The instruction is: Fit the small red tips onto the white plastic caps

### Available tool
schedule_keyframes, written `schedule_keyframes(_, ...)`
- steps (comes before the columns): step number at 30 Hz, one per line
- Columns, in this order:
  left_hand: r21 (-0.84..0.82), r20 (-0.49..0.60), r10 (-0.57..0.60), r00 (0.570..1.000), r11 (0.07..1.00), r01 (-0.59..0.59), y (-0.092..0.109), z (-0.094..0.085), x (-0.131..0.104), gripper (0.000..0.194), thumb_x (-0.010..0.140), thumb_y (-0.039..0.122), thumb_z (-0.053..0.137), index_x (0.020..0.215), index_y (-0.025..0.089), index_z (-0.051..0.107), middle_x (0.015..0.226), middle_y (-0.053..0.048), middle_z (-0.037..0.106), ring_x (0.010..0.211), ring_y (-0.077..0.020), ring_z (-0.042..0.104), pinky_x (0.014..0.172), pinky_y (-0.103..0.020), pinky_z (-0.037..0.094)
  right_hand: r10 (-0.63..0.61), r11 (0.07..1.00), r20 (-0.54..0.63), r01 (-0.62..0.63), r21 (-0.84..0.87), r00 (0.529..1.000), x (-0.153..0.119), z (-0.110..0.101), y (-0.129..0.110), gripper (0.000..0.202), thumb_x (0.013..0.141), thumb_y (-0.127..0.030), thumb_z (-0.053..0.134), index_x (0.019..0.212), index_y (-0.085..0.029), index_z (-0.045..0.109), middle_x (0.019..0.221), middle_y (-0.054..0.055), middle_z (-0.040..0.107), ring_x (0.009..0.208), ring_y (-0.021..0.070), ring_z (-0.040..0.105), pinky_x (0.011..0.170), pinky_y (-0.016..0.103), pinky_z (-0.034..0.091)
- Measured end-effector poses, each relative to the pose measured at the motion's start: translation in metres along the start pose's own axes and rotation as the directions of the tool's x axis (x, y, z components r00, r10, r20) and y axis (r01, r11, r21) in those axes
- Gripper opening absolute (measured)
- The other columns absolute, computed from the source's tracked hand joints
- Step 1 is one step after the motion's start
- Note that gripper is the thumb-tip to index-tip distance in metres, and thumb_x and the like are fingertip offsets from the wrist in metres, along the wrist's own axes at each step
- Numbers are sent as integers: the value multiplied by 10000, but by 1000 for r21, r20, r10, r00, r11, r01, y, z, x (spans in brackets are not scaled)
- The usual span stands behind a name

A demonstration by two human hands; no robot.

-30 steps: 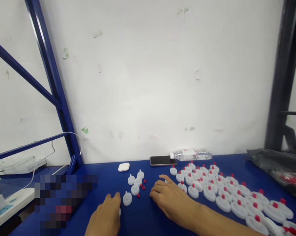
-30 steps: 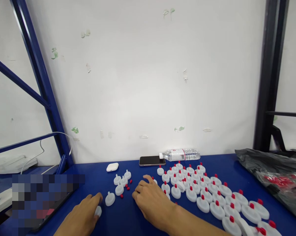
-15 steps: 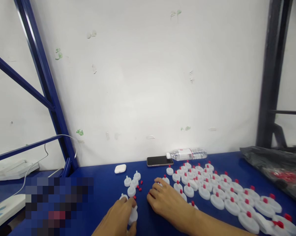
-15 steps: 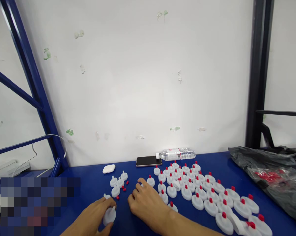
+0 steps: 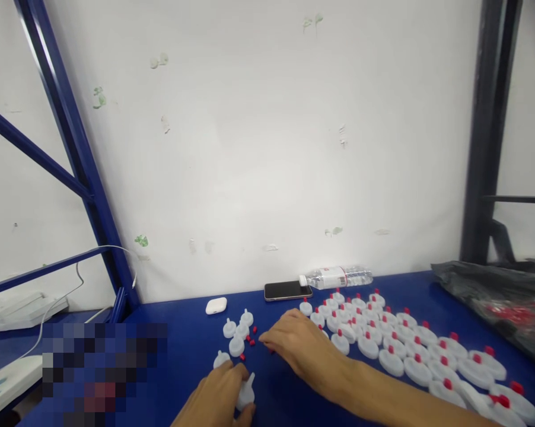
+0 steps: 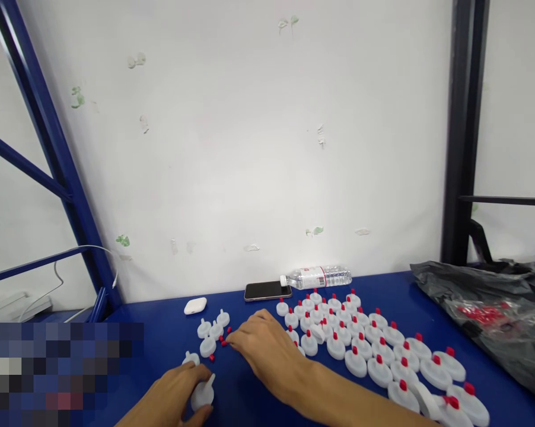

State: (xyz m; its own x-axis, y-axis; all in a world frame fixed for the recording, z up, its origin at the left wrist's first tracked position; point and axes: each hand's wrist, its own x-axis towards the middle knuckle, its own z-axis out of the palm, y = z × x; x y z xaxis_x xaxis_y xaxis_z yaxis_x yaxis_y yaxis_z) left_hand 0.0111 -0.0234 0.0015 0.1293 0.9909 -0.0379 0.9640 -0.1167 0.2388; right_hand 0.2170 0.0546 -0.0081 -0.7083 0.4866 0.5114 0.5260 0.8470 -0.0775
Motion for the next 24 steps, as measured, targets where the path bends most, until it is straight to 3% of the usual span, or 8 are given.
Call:
schedule_keyframes(3,7,-53,4,999,1000,-3,-1,0,2,374,869,239,540,1212,197,684,1272,-116,690,1224,-273,619,1072,-393,451,139,947,-18,-127,296,990,4,-19,-14,182,1017,-324,582,1058,-264,748,979,-50,785,883,111,713,801,207,482)
schedule_keyframes(5,-9,-69,16,997,1000,-16,0,-1,2,379,881,259,534,1223,203,686,1261,-113,696,1231,-277,614,1077,-393,445,250,786,35,-224,576,968,7,-26,-23,127,937,-331,692,976,-251,782,913,-53,791,848,122,722,763,194,497)
schedule_keyframes(7,-26,-82,22,996,999,-24,3,-4,3,353,880,274,542,1190,226,702,1230,-96,709,1187,-277,635,1051,-384,461,320,604,96,-281,746,943,8,-28,-28,71,857,-273,761,900,-237,804,857,-39,791,823,145,724,758,210,507)
schedule_keyframes(12,-31,-123,44,991,998,-48,11,-14,3,219,887,332,569,1019,256,726,1090,-60,735,1050,-267,669,950,-348,498,360,483,92,-270,833,928,8,-24,-25,76,801,-253,786,868,-220,806,845,-10,787,824,164,720,779,238,519)
schedule_keyframes(19,-10,-211,127,969,991,-132,15,-25,0,205,901,280,604,1077,251,707,1065,-53,706,958,-236,676,858,-328,508,349,299,163,-275,914,923,7,-28,-24,215,738,-343,846,855,-174,781,814,24,767,788,164,692,766,269,514)
schedule_keyframes(22,-22,-291,163,943,984,-177,15,-29,-1,213,925,367,620,1098,274,702,996,-37,698,874,-212,670,833,-311,516,328,160,227,-291,943,917,9,-35,-25,282,685,-356,885,856,-167,766,772,14,738,736,144,663,728,260,495)
schedule_keyframes(24,-24,-334,179,925,980,-198,17,-32,-3,230,933,424,621,1107,295,702,953,-23,688,833,-198,661,830,-306,524,330,121,231,-284,951,915,11,-40,-25,304,680,-371,889,867,-172,756,758,-3,703,690,117,614,681,238,464)
